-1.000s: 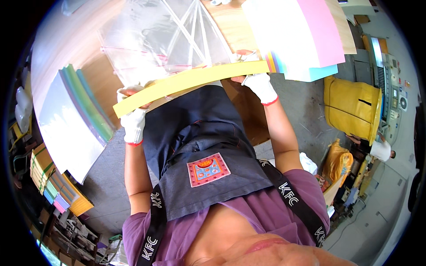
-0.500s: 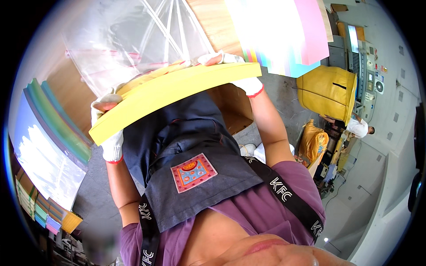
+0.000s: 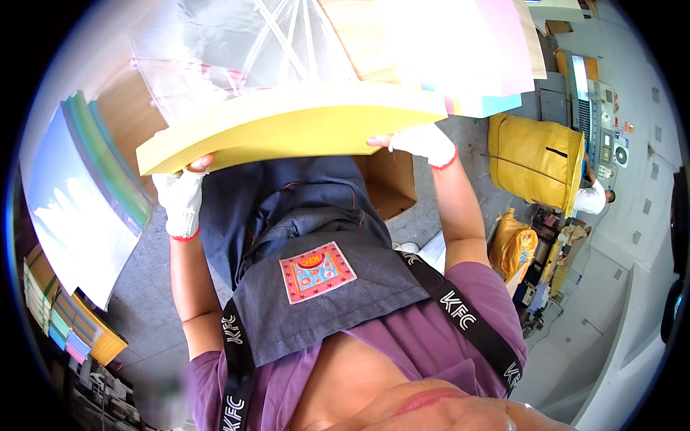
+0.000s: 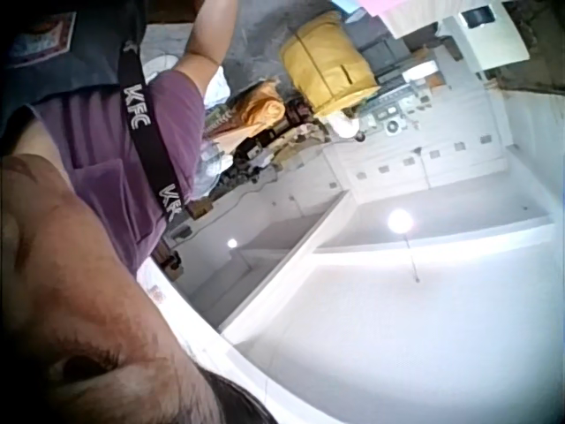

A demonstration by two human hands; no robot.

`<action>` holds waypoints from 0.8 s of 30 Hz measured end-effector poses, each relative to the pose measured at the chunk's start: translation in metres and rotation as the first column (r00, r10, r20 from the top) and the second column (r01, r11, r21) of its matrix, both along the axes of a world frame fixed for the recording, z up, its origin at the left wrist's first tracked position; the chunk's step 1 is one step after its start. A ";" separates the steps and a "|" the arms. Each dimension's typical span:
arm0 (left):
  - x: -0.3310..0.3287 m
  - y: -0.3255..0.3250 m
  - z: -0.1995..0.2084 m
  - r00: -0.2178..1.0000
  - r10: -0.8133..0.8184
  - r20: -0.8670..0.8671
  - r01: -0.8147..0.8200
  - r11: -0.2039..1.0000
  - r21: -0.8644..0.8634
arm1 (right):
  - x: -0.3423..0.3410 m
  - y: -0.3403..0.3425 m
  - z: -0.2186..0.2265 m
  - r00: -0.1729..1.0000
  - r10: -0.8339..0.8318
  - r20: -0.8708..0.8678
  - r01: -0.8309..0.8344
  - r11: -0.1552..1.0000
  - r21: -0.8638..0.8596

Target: The person places sheets of colored paper into clear plastic bags. They pick up a sheet, insert it into a bag, and then place the bag on a stack. The person handles multiple colors including blue, purple, yellow, and pink.

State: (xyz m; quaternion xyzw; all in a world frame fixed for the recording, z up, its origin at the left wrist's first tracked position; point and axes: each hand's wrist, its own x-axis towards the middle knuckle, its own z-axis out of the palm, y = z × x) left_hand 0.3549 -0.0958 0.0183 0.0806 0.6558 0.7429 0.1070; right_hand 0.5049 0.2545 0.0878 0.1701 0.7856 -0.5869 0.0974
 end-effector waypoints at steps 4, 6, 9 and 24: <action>0.013 -0.005 0.018 0.987 -0.074 -0.142 0.038 0.971 -0.236 | 0.033 -0.007 0.004 1.000 0.000 -0.023 0.003 0.994 0.113; 0.024 0.002 0.035 0.971 -0.076 -0.226 0.050 0.992 -0.119 | 0.067 0.006 -0.021 0.983 -0.153 0.097 0.180 0.776 -0.605; 0.035 -0.009 0.050 0.928 -0.183 -0.325 0.029 0.904 -0.426 | 0.059 -0.015 0.006 0.994 0.064 -0.085 -0.074 0.990 -0.119; 0.059 -0.053 0.103 0.930 -0.167 -0.328 0.144 0.985 -0.093 | 0.051 -0.041 0.004 0.869 0.295 -0.397 -0.178 0.935 0.306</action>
